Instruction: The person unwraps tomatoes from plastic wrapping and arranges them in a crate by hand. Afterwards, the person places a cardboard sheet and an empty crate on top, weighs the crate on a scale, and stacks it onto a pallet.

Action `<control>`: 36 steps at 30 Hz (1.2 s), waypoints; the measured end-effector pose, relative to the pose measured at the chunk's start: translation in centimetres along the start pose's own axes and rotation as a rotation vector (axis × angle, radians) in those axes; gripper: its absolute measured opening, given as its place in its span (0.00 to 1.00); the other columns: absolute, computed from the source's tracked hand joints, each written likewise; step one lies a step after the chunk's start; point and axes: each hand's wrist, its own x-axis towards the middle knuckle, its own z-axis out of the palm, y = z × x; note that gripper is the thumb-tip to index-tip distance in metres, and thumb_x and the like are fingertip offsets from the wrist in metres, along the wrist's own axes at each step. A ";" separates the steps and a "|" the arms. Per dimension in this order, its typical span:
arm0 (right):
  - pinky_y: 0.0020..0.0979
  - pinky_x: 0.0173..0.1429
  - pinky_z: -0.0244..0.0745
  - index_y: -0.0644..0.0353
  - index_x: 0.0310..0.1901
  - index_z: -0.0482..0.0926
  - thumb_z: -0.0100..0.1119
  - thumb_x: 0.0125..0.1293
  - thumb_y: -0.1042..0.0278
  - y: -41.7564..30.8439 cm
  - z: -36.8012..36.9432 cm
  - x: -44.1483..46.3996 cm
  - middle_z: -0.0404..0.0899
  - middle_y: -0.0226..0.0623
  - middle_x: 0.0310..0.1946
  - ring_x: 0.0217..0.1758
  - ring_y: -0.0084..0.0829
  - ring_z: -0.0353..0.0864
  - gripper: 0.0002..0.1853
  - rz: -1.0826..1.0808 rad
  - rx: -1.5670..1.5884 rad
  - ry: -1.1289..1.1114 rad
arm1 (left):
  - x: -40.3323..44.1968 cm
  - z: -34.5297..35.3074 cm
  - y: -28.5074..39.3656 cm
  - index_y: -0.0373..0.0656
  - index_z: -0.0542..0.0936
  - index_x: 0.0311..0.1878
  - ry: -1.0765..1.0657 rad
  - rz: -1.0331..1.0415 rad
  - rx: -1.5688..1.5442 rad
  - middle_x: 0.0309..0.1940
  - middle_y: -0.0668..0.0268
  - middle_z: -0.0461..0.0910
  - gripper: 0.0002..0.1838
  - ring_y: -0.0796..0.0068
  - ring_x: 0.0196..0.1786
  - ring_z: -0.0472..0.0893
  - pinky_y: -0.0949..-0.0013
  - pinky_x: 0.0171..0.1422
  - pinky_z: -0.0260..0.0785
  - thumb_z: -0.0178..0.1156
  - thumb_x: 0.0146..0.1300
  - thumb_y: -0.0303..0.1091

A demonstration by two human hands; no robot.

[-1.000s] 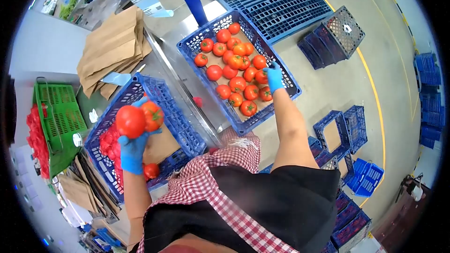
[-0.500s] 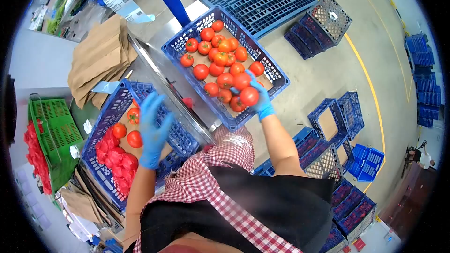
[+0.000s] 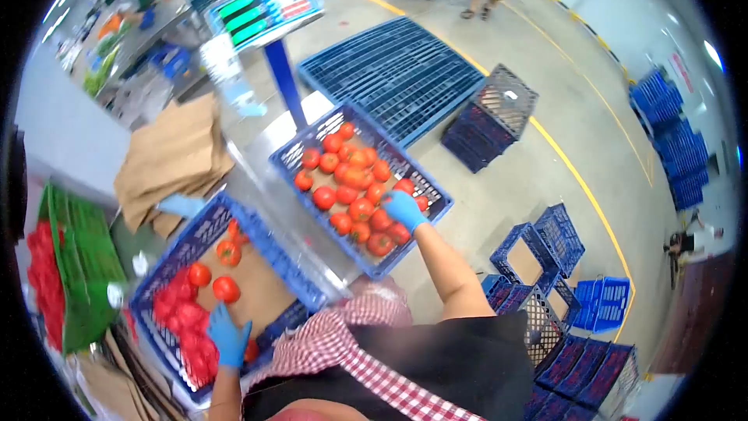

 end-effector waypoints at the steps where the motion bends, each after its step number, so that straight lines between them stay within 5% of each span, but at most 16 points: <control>1: 0.34 0.54 0.73 0.59 0.48 0.79 0.54 0.59 0.61 -2.7 0.3 0.1 0.80 0.46 0.44 0.49 0.39 0.80 0.17 -0.150 0.127 0.039 | 0.5 1.7 -1.1 0.34 0.54 0.68 0.059 0.095 -0.039 0.62 0.45 0.62 0.53 0.43 0.65 0.61 0.45 0.65 0.57 0.69 0.45 0.52; 3: 0.33 0.53 0.73 0.64 0.50 0.77 0.56 0.61 0.65 -13.5 -1.8 -2.3 0.80 0.44 0.47 0.50 0.32 0.79 0.18 -0.343 0.289 0.005 | 1.4 5.0 -2.4 0.30 0.63 0.62 0.229 0.242 -0.293 0.59 0.41 0.67 0.43 0.42 0.60 0.67 0.54 0.67 0.58 0.65 0.52 0.52; 5: 0.33 0.53 0.72 0.63 0.51 0.77 0.56 0.62 0.67 -22.3 -1.8 -4.3 0.80 0.42 0.46 0.48 0.31 0.79 0.17 -0.415 0.299 -0.038 | 1.3 6.0 -3.4 0.30 0.72 0.53 -0.160 0.115 -0.653 0.55 0.44 0.70 0.36 0.46 0.58 0.70 0.54 0.63 0.62 0.64 0.52 0.53; 9: 0.34 0.52 0.73 0.58 0.54 0.75 0.57 0.60 0.67 -34.3 0.8 -8.9 0.77 0.43 0.48 0.47 0.37 0.79 0.19 -0.791 0.244 -0.266 | -1.7 -1.2 -3.3 0.45 0.73 0.56 -0.484 0.179 -0.004 0.48 0.51 0.75 0.36 0.52 0.50 0.75 0.55 0.51 0.69 0.65 0.47 0.57; 12: 0.37 0.54 0.71 0.51 0.62 0.68 0.60 0.57 0.65 -37.0 7.1 -9.5 0.70 0.43 0.57 0.53 0.41 0.75 0.28 -1.027 -0.057 -0.362 | -3.0 -0.2 -5.4 0.47 0.75 0.55 -0.480 0.176 -0.090 0.45 0.51 0.77 0.35 0.52 0.47 0.78 0.56 0.49 0.71 0.65 0.46 0.59; 14: 0.43 0.54 0.70 0.47 0.64 0.64 0.61 0.54 0.64 -38.9 11.8 -8.9 0.66 0.46 0.60 0.54 0.48 0.73 0.33 -0.933 -0.263 -0.617 | -2.5 0.1 -5.7 0.46 0.76 0.53 -0.463 0.212 -0.114 0.44 0.50 0.78 0.34 0.50 0.45 0.78 0.57 0.49 0.71 0.65 0.46 0.58; 17: 0.45 0.53 0.71 0.46 0.62 0.67 0.58 0.53 0.70 -38.1 19.7 -7.5 0.67 0.49 0.55 0.51 0.51 0.74 0.31 -1.214 -0.387 -0.352 | -0.8 -0.2 -6.0 0.44 0.77 0.52 -0.579 0.247 -0.158 0.44 0.51 0.79 0.32 0.56 0.44 0.80 0.59 0.49 0.72 0.65 0.48 0.55; 20: 0.45 0.52 0.72 0.45 0.59 0.70 0.56 0.53 0.70 -37.0 23.2 -6.6 0.69 0.51 0.53 0.50 0.53 0.74 0.28 -1.085 -0.360 -0.433 | -0.8 -0.6 -6.4 0.40 0.78 0.49 -0.514 0.123 -0.771 0.44 0.55 0.80 0.28 0.63 0.44 0.81 0.62 0.50 0.72 0.64 0.51 0.52; 22: 0.43 0.52 0.73 0.48 0.58 0.71 0.57 0.53 0.66 -36.3 25.7 -6.0 0.72 0.51 0.50 0.49 0.51 0.75 0.27 -1.013 -0.355 -0.424 | -0.6 -1.4 -6.1 0.39 0.76 0.52 -0.459 -0.188 -1.211 0.43 0.60 0.80 0.25 0.69 0.44 0.80 0.64 0.45 0.74 0.59 0.58 0.49; 24: 0.40 0.46 0.76 0.50 0.57 0.71 0.62 0.50 0.61 -37.0 24.1 -6.6 0.74 0.49 0.49 0.44 0.46 0.78 0.29 -0.650 -0.073 -0.573 | -0.3 -1.1 -6.6 0.40 0.73 0.55 -0.433 -0.396 -1.604 0.43 0.62 0.80 0.24 0.72 0.42 0.80 0.67 0.40 0.75 0.51 0.65 0.49; 26: 0.40 0.45 0.77 0.53 0.56 0.71 0.61 0.54 0.49 -38.9 17.4 -8.3 0.75 0.48 0.49 0.47 0.44 0.78 0.29 -0.260 0.457 -0.812 | -0.3 -3.2 -5.9 0.42 0.72 0.56 -0.216 -0.309 -1.834 0.46 0.59 0.79 0.26 0.68 0.42 0.79 0.69 0.36 0.73 0.44 0.67 0.53; 28: 0.41 0.50 0.76 0.55 0.58 0.69 0.58 0.56 0.41 -39.0 13.2 -9.0 0.73 0.46 0.54 0.51 0.40 0.78 0.33 -0.065 1.043 -0.912 | -0.1 -5.4 -5.0 0.41 0.65 0.63 -0.193 -0.083 -2.126 0.56 0.56 0.72 0.31 0.65 0.56 0.74 0.65 0.53 0.71 0.50 0.64 0.53; 30: 0.41 0.55 0.72 0.53 0.59 0.68 0.57 0.57 0.41 -38.2 9.6 -9.4 0.72 0.37 0.55 0.55 0.36 0.75 0.33 0.041 1.579 -1.068 | 1.1 -8.1 -1.3 0.40 0.60 0.67 0.011 -0.005 -2.029 0.60 0.54 0.68 0.36 0.62 0.61 0.71 0.62 0.60 0.68 0.52 0.63 0.54; 31: 0.42 0.58 0.70 0.53 0.60 0.67 0.57 0.58 0.41 -37.4 8.2 -9.6 0.72 0.33 0.56 0.57 0.34 0.74 0.33 0.094 1.851 -1.142 | 2.2 -9.5 0.4 0.39 0.56 0.69 0.063 0.178 -1.847 0.63 0.54 0.64 0.37 0.63 0.63 0.68 0.61 0.64 0.65 0.59 0.61 0.44; 34: 0.57 0.69 0.51 0.48 0.62 0.64 0.53 0.57 0.35 -34.0 6.8 -9.0 0.66 0.41 0.61 0.66 0.43 0.62 0.36 -0.165 2.036 -0.888 | 3.7 -12.5 8.8 0.38 0.55 0.69 0.111 0.259 -1.321 0.65 0.55 0.61 0.39 0.65 0.64 0.68 0.62 0.66 0.62 0.63 0.57 0.30; 36: 0.56 0.70 0.49 0.49 0.62 0.63 0.51 0.56 0.31 -32.2 3.5 -9.5 0.63 0.44 0.63 0.67 0.46 0.59 0.39 -0.031 2.415 -0.902 | 5.5 -11.7 12.0 0.38 0.55 0.70 0.190 0.458 -0.996 0.66 0.57 0.59 0.41 0.65 0.64 0.67 0.62 0.67 0.60 0.64 0.53 0.20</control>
